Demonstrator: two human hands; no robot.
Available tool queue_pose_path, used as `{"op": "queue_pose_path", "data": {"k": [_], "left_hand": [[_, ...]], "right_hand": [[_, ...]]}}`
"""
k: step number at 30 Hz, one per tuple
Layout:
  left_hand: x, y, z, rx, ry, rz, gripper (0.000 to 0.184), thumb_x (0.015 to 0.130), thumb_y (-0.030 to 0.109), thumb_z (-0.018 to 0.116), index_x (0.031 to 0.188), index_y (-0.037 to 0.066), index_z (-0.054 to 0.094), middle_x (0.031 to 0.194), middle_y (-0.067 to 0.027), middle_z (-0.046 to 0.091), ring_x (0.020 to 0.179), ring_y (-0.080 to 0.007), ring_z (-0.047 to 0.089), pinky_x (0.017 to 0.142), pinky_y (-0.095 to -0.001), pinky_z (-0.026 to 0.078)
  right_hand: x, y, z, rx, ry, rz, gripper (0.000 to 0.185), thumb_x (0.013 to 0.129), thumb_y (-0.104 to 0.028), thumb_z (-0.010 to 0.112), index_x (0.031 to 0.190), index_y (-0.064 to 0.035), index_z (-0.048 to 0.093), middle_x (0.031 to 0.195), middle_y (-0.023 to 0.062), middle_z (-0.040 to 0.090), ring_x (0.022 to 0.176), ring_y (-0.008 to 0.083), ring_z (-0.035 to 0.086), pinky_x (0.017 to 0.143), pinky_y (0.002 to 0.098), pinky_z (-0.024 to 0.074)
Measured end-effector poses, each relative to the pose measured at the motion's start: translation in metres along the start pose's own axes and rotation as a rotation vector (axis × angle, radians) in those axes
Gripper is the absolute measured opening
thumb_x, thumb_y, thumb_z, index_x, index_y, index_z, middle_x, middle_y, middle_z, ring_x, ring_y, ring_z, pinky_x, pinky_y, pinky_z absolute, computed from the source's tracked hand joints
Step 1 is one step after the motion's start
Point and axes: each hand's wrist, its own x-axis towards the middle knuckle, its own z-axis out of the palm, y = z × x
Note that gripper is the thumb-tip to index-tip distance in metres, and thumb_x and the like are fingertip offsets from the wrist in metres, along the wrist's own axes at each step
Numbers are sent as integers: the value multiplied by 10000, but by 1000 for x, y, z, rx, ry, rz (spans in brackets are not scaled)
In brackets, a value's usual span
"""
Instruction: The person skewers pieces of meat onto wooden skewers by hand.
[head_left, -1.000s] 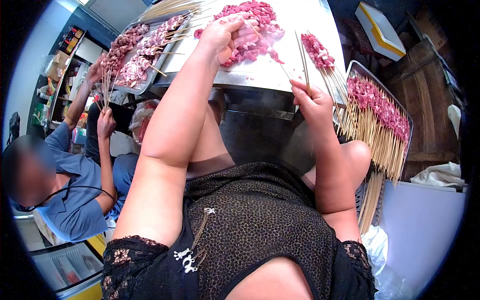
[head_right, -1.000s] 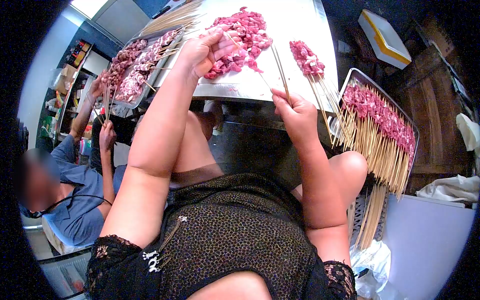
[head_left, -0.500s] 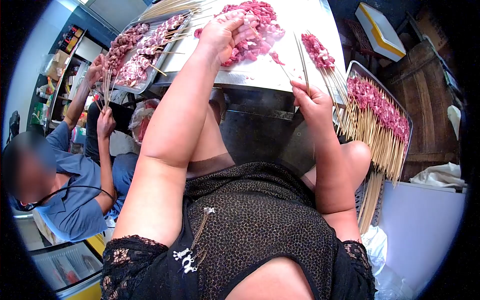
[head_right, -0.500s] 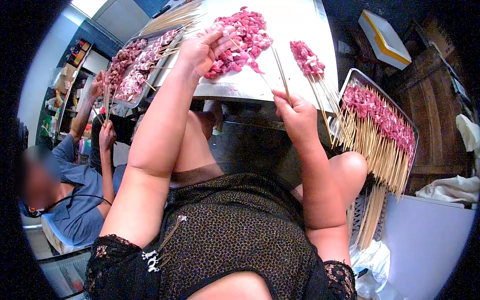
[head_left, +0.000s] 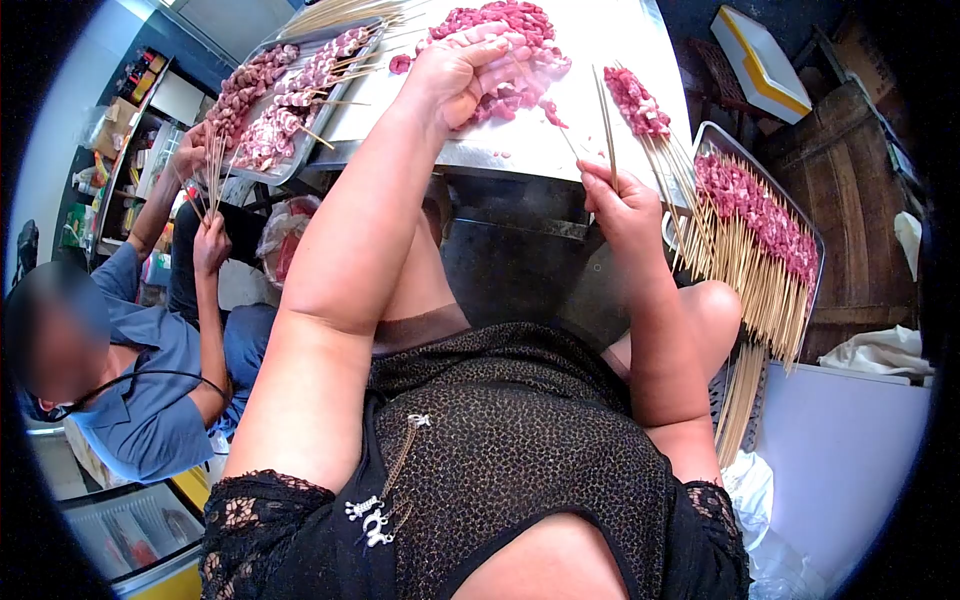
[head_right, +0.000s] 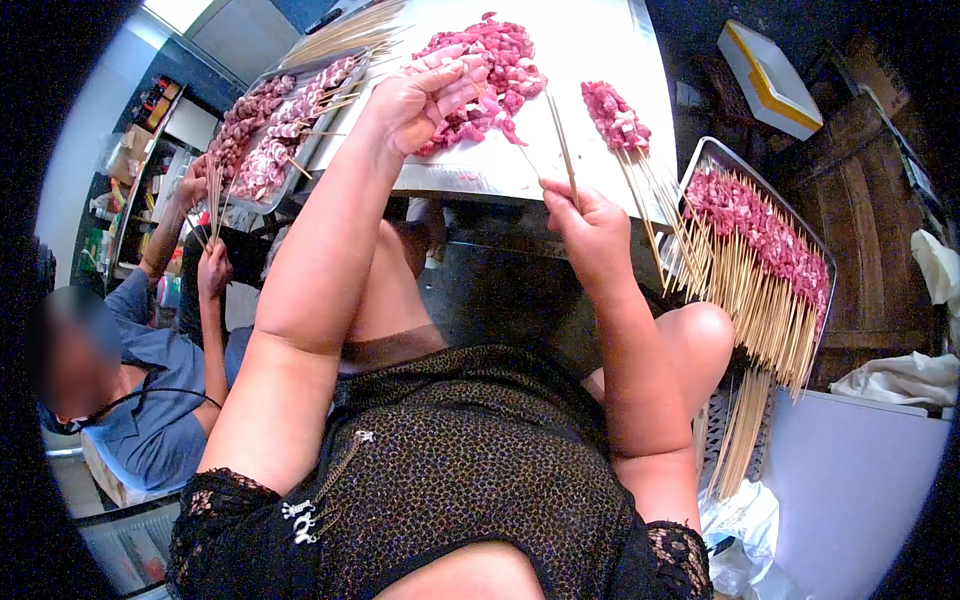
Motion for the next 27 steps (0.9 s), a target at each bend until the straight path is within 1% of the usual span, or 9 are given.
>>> {"op": "queue_pose_path", "data": {"k": [2,5,10,13,15,18,19,21,27], "left_hand": [[0,-2,0,21,-33,-26,261,880,28,512,1136,-24,517,1073,-186,598,1002,-269,602,814,-317,547],[-1,-4,2,37,-57,-37,271,887,43,510,1150,-18,516,1052,-182,607,963,-263,619,802,-317,550],[-3,2,7,38,72,-14,294,897,64,501,1179,-19,495,1026,-180,616,912,-256,637,772,-312,559],[-1,4,4,106,105,-23,303,930,107,440,1193,-41,471,1060,-206,600,965,-279,618,820,-349,541],[0,5,3,12,-56,-87,342,958,151,335,1191,-69,454,1125,-235,567,1035,-313,581,897,-409,493],[-3,7,8,-38,-87,-113,397,957,173,260,1194,-89,440,1187,-271,518,1096,-354,536,958,-456,432],[-2,7,7,-39,-87,-113,397,957,173,260,1194,-89,440,1187,-271,518,1096,-354,536,958,-456,432],[-1,7,7,-114,-93,-103,431,967,215,235,1155,-87,478,1057,-266,591,997,-355,596,878,-439,492],[1,5,6,-81,-42,-71,409,964,206,265,1150,-84,484,1045,-266,594,997,-348,598,865,-435,502]], "right_hand": [[-1,-4,0,89,-47,107,204,841,-128,613,1022,-51,669,645,-35,559,571,25,470,511,173,364],[-2,-7,0,136,-53,139,206,842,-129,614,1022,-43,667,645,-35,553,563,22,456,505,165,344],[0,-3,-1,183,-32,70,195,849,-103,603,1019,-33,665,668,-36,552,570,21,456,514,163,351],[0,0,-1,160,-26,8,190,851,-83,596,1018,-25,663,682,-35,551,584,25,465,526,167,365],[-1,0,-2,135,-17,-24,188,851,-75,594,1018,-20,662,687,-34,550,591,28,470,534,168,373],[-1,-3,-3,88,6,-9,188,852,-83,598,1016,-13,659,700,-33,554,602,34,478,550,172,385],[1,3,-4,93,7,-38,188,851,-83,599,1015,-14,660,702,-32,556,604,36,479,553,173,388],[3,7,-5,97,8,-67,187,851,-84,600,1014,-14,660,704,-30,557,605,37,480,557,174,390],[2,4,-4,66,9,-84,190,848,-84,604,1015,-12,659,710,-28,564,613,41,486,569,176,398]]}}
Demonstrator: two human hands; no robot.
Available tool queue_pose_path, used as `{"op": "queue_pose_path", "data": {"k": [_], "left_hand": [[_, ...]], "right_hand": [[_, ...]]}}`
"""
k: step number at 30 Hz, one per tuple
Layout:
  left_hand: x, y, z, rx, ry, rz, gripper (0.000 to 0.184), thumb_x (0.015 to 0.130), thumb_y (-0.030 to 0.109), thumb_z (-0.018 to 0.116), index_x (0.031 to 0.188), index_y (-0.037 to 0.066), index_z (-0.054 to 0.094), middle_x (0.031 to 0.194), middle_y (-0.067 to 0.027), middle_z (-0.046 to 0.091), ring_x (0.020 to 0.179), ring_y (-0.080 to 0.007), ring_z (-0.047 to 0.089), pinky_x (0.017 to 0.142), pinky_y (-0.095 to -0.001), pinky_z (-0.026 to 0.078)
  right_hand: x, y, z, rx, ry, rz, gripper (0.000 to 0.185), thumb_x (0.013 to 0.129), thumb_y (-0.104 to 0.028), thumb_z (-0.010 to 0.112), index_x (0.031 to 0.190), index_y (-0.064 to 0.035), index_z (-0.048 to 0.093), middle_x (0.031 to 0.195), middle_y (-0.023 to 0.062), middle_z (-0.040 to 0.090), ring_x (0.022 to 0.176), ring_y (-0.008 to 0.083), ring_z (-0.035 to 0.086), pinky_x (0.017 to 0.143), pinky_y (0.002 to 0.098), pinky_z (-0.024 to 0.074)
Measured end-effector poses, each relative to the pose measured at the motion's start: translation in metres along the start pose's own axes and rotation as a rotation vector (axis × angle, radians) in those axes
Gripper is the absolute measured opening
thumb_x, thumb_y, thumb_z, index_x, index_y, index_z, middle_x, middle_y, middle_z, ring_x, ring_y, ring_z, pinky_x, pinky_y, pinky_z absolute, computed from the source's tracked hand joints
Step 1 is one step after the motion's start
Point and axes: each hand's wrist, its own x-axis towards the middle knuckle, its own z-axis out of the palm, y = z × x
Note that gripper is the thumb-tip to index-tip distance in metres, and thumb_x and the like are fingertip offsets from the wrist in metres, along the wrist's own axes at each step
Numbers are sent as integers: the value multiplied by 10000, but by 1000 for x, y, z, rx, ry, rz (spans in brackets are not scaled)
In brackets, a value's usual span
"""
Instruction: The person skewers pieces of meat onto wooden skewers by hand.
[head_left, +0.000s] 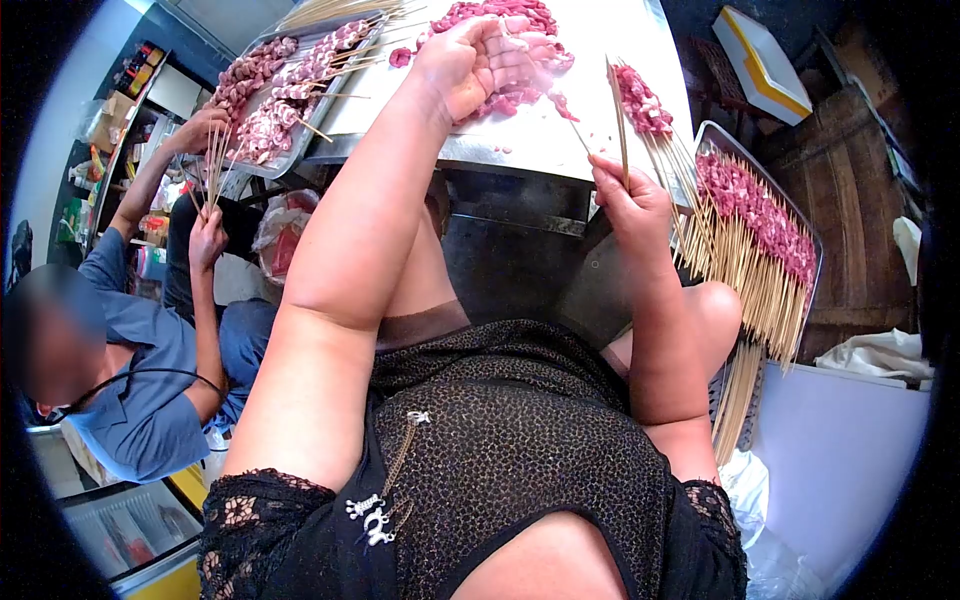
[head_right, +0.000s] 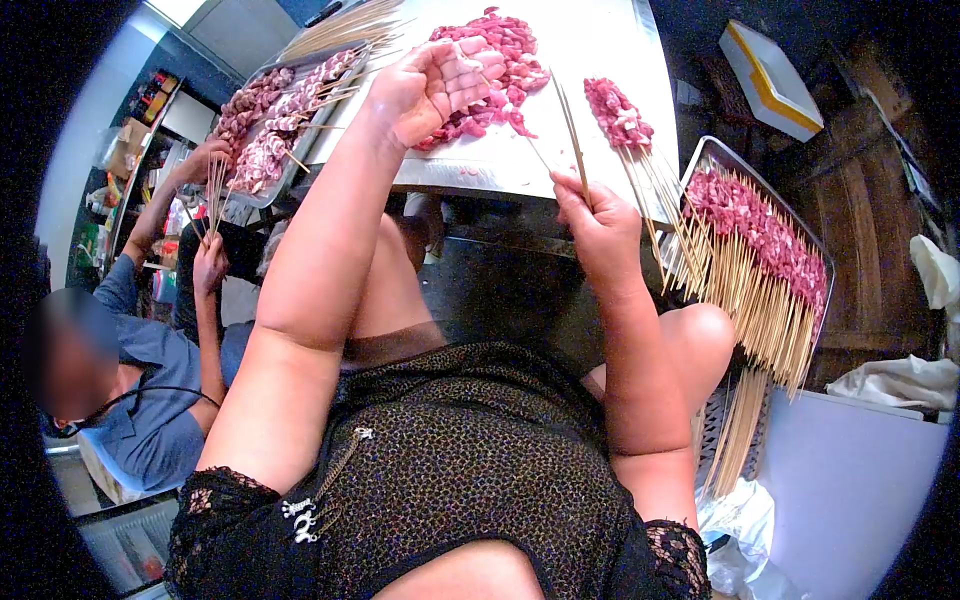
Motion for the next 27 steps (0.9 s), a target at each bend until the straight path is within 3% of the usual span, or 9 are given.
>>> {"op": "queue_pose_path", "data": {"k": [10,13,16,18,22,24,27], "left_hand": [[-2,-4,6,95,-33,-32,332,948,168,341,1151,-41,500,1030,-235,614,938,-308,632,762,-386,552],[0,-10,8,108,-85,-84,312,944,190,370,1112,-11,540,1012,-186,634,914,-281,642,767,-369,549],[2,-17,7,325,-151,-130,340,945,209,391,1145,-36,518,1094,-171,607,958,-222,619,831,-332,514],[6,-18,0,416,-120,-235,321,926,229,464,1133,-2,548,1042,-116,635,880,-167,630,766,-282,516],[1,-24,1,675,-60,-151,275,890,198,549,1106,31,582,962,-84,653,795,-134,625,715,-245,500],[0,-25,-3,838,-174,-126,227,853,148,604,1051,37,613,904,-53,660,764,-114,616,720,-233,489],[-2,-28,-8,926,-171,-165,196,818,91,635,1004,31,628,832,-26,654,747,-98,608,682,-222,487]], "right_hand": [[1,-1,-1,10,11,2,193,849,-85,602,1017,-10,658,697,-28,561,606,38,480,556,172,390],[1,-5,-1,48,-5,60,196,854,-91,596,1022,-10,656,678,-27,558,590,33,473,538,168,372],[4,-10,-4,122,-16,139,202,861,-101,588,1026,-3,650,656,-24,553,551,27,453,498,164,339],[5,-12,-5,186,-15,174,207,865,-109,583,1028,3,646,645,-22,550,524,25,439,472,162,319],[5,-18,-6,286,4,202,222,874,-113,574,1041,23,630,629,-21,538,468,22,396,419,163,271],[4,-20,-7,311,8,216,226,876,-111,571,1047,26,625,624,-22,533,458,23,389,408,164,262],[3,-23,-7,380,0,217,220,872,-91,571,1052,27,619,613,-23,522,457,20,385,402,163,258]]}}
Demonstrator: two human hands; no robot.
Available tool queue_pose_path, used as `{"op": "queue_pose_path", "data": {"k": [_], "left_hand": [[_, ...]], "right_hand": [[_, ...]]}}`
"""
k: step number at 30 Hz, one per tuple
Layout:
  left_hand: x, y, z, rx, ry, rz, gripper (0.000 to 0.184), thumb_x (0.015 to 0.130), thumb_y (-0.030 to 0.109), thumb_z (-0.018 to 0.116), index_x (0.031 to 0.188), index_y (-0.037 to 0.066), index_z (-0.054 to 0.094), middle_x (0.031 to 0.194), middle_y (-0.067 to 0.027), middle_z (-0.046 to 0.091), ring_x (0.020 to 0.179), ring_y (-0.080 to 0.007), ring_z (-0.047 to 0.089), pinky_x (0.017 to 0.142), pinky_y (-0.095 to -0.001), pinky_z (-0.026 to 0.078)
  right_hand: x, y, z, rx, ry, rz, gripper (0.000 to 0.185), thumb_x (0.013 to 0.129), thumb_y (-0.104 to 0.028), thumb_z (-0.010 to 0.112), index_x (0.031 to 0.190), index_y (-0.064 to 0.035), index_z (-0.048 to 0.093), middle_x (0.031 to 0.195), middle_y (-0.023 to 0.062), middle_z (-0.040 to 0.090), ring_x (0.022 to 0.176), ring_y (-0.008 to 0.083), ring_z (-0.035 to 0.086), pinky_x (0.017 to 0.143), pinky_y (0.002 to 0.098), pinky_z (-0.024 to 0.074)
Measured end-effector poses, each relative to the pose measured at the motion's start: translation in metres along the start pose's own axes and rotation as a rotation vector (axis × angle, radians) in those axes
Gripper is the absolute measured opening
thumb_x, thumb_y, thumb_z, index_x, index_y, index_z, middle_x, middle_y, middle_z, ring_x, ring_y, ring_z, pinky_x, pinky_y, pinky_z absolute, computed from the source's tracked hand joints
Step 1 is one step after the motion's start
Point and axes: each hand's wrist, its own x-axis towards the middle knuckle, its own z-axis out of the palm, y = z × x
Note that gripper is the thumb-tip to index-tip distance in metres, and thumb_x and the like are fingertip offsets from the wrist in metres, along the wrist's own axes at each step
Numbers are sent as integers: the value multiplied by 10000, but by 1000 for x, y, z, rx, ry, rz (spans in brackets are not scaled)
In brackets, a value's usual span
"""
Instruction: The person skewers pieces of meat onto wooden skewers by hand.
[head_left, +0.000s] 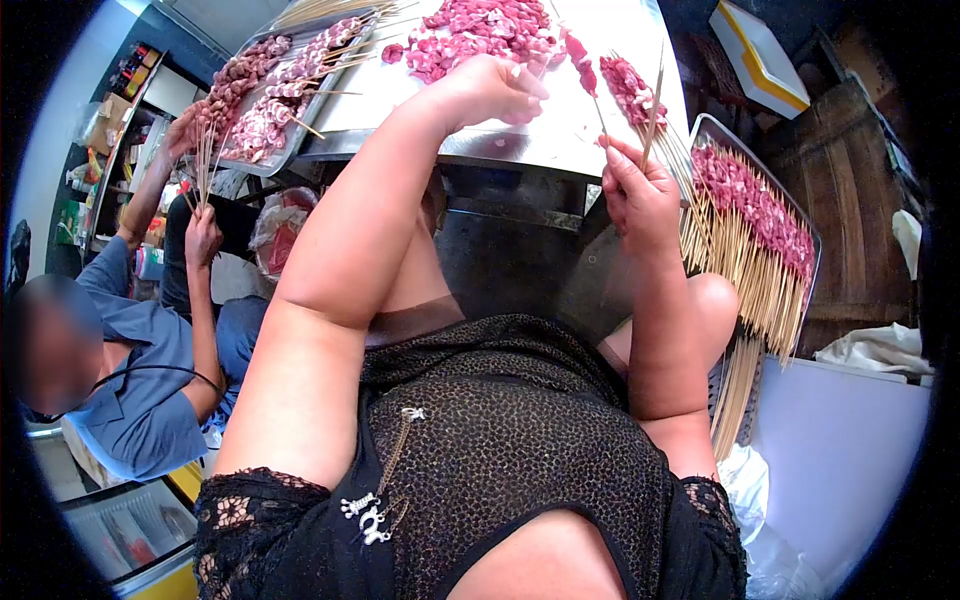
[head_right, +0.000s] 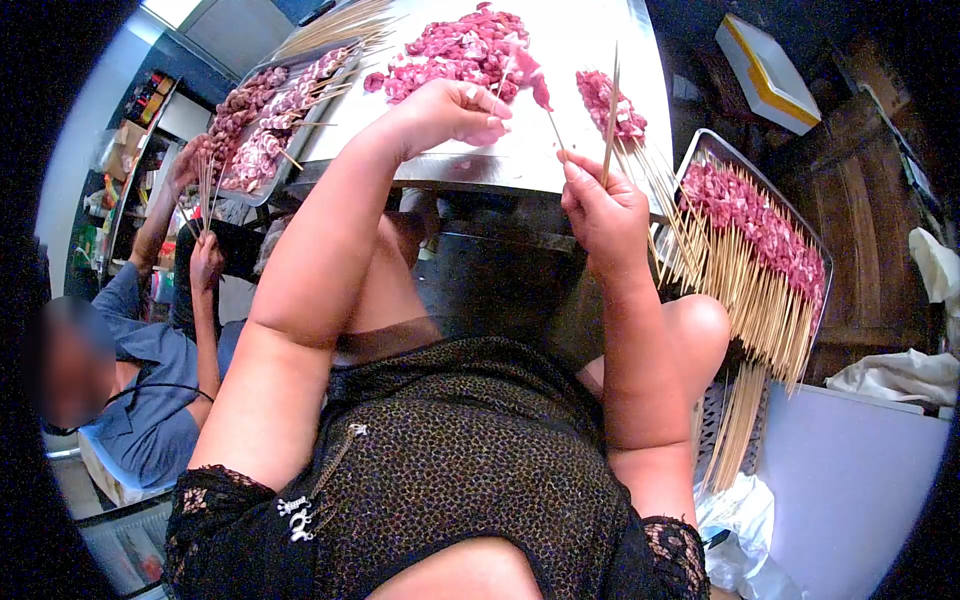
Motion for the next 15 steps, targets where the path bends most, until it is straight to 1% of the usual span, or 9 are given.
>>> {"op": "queue_pose_path", "data": {"k": [2,3,6,7,9,10,11,13,15], "left_hand": [[5,-11,-7,24,-42,-48,222,780,56,665,999,38,630,793,-23,647,703,-93,601,595,-208,476],[0,-6,-7,24,-42,-48,222,780,56,665,999,38,630,793,-23,647,703,-93,601,595,-208,476],[-13,9,-13,188,87,-53,232,787,88,667,1017,68,641,812,-30,655,646,-67,579,476,-202,435],[-15,13,-14,188,85,-54,232,787,88,667,1017,68,641,812,-30,655,646,-67,579,476,-202,435],[-17,17,-15,287,295,42,250,794,117,667,1039,71,643,812,-19,660,650,-62,583,470,-189,430],[-8,7,-21,305,359,180,244,799,156,665,1026,68,655,799,-18,669,664,-75,598,525,-216,459],[2,-4,-26,303,358,179,244,799,156,665,1026,68,655,799,-18,669,664,-75,598,525,-216,459],[8,2,-25,568,550,238,157,802,189,619,930,129,687,738,-42,670,636,-140,632,630,-276,495],[24,3,-17,632,614,323,155,808,225,604,909,146,690,699,-65,655,628,-177,639,633,-309,501]], "right_hand": [[-2,-2,1,72,41,-41,218,869,-83,575,1052,26,616,608,-21,520,440,19,379,384,161,244],[-2,-4,1,72,41,-41,218,869,-83,575,1052,26,616,608,-21,520,440,19,379,384,161,244],[-1,-6,-4,43,59,-84,213,870,-86,577,1047,25,615,612,-16,533,411,15,363,360,162,227],[-1,-5,-5,44,61,-84,213,870,-86,577,1047,25,615,612,-16,533,411,15,363,360,162,227],[-1,-4,-7,-20,81,-76,224,881,-117,566,1076,-12,604,621,-21,523,392,14,324,344,164,209],[-1,-3,-8,-21,83,-75,224,881,-117,566,1076,-12,604,621,-21,523,392,14,324,344,164,209],[-1,-1,-8,-23,95,-88,227,881,-121,567,1079,-15,604,622,-22,523,393,15,326,348,162,213],[-2,0,-8,-26,109,-99,229,882,-124,568,1082,-18,604,622,-23,524,394,16,327,351,161,218],[-2,-1,-8,-33,136,-81,229,883,-130,569,1082,-24,607,623,-27,524,399,18,334,357,162,227]]}}
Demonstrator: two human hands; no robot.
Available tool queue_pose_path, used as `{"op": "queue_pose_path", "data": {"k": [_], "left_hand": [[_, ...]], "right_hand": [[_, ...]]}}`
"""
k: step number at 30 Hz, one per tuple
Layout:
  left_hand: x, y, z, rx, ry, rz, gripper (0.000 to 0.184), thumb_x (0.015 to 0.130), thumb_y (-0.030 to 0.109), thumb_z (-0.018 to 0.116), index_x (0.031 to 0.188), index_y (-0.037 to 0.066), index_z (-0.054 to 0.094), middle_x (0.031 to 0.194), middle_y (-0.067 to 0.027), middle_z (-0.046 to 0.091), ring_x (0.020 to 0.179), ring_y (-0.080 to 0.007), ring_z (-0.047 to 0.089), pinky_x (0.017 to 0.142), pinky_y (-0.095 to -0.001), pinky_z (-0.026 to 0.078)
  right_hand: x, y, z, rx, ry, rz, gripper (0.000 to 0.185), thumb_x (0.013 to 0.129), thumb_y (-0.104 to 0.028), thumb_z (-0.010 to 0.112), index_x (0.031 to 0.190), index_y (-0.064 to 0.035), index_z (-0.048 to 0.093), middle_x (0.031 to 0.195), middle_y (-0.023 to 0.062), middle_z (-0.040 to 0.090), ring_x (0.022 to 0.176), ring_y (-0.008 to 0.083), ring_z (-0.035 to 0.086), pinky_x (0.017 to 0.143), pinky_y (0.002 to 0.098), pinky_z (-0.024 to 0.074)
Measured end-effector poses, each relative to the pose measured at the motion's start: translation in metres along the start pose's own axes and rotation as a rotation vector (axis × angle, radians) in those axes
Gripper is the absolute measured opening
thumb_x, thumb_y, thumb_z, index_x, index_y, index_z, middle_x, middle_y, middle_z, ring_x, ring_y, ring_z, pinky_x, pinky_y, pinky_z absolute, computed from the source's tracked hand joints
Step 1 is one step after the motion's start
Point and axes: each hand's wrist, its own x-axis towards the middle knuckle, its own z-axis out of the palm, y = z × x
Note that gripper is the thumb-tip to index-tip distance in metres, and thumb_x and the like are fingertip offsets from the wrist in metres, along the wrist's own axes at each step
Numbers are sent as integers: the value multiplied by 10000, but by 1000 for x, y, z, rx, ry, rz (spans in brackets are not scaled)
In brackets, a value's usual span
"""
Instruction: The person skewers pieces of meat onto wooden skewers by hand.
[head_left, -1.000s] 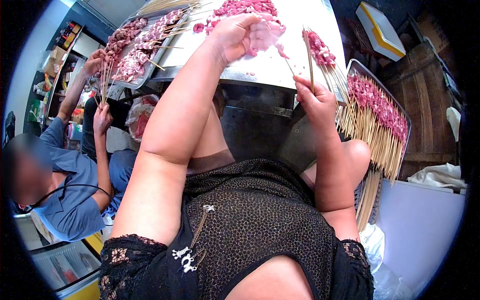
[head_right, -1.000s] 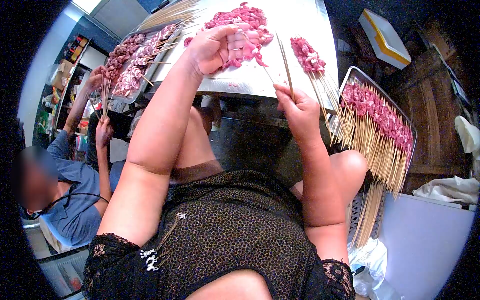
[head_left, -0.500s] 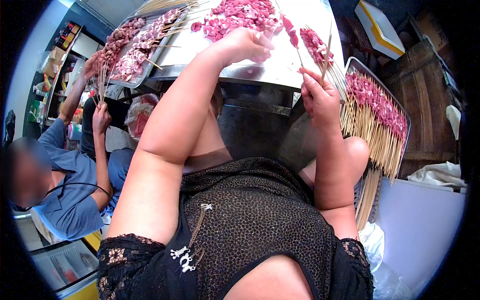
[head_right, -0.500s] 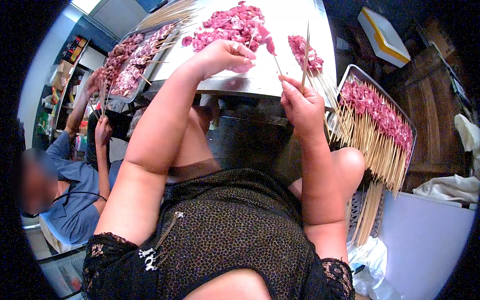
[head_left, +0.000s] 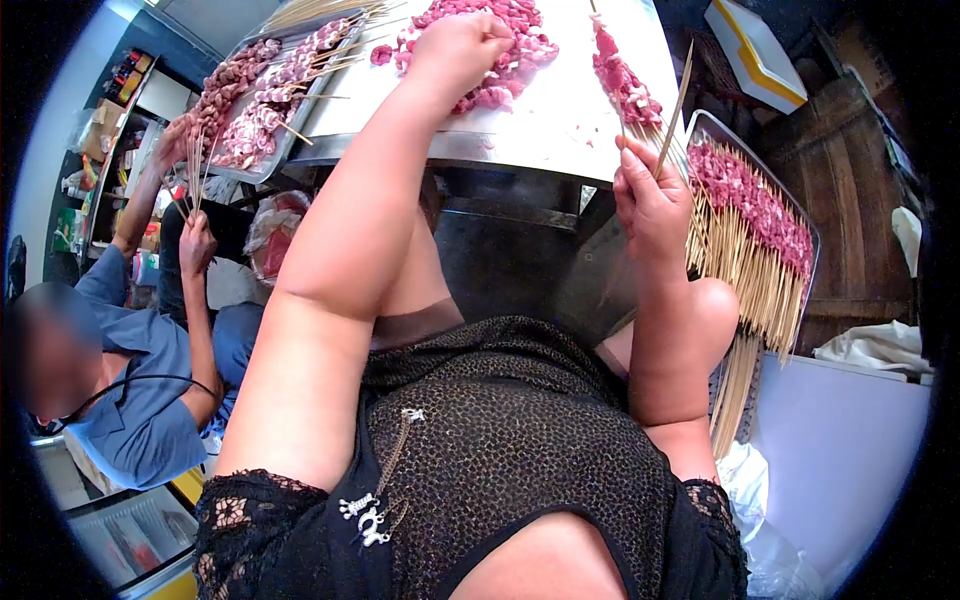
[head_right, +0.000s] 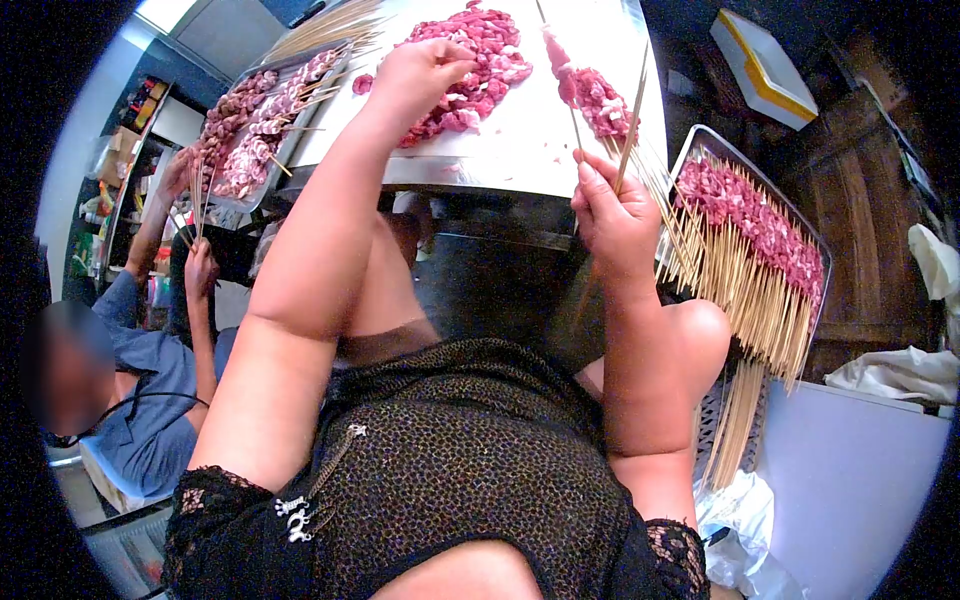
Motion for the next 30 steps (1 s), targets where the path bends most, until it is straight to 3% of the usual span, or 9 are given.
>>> {"op": "queue_pose_path", "data": {"k": [2,4,6,12,17,20,23,26,30], "left_hand": [[11,12,18,158,-81,144,218,807,273,627,949,118,686,852,-118,667,725,-218,646,702,-330,501],[19,28,37,232,-209,85,250,815,332,591,903,121,692,909,-120,636,809,-290,624,752,-397,493],[29,24,63,394,-33,199,275,816,358,575,874,118,697,911,-112,631,843,-285,620,765,-412,492],[42,23,74,596,-191,58,274,811,355,564,862,123,701,926,-112,633,886,-283,609,772,-414,488],[26,34,60,646,-154,210,247,792,319,562,852,122,700,925,-119,630,885,-288,604,767,-400,489],[19,35,41,324,-19,203,306,751,286,606,892,23,673,907,-110,658,817,-236,644,728,-355,508],[15,30,24,-739,-12,-303,202,822,205,618,890,23,671,819,-41,650,697,-108,597,644,-228,470],[9,21,10,-1080,-48,-509,187,876,178,558,966,25,615,833,-78,641,734,-170,639,640,-252,522],[7,12,0,-1314,-96,-548,171,890,161,540,970,22,599,841,-97,637,773,-211,653,673,-306,556]], "right_hand": [[1,3,-1,1,-4,1,227,882,-134,571,1078,-26,610,624,-27,526,402,18,339,360,163,232],[1,2,-1,-2,-4,-1,225,882,-138,572,1074,-29,613,625,-28,528,405,18,344,363,164,236],[0,-1,1,-29,15,9,208,880,-106,572,1053,-1,622,622,-23,543,436,15,381,394,156,262],[0,2,-4,8,6,14,217,883,-111,570,1061,3,619,626,-26,539,456,14,385,409,157,266],[-2,-1,-4,17,-4,33,225,883,-103,568,1069,15,612,640,-21,533,486,19,397,435,157,276],[-3,1,-3,13,-14,22,224,882,-104,568,1067,14,614,638,-21,532,485,18,396,433,156,276],[-3,5,-5,4,-41,10,224,883,-106,566,1065,14,615,637,-23,532,484,15,394,433,156,275],[-4,4,-1,-9,-65,30,222,881,-108,564,1061,9,619,635,-28,531,485,12,395,434,154,274],[-7,3,1,-59,-103,100,224,874,-110,572,1062,0,625,635,-41,529,495,8,401,446,151,280]]}}
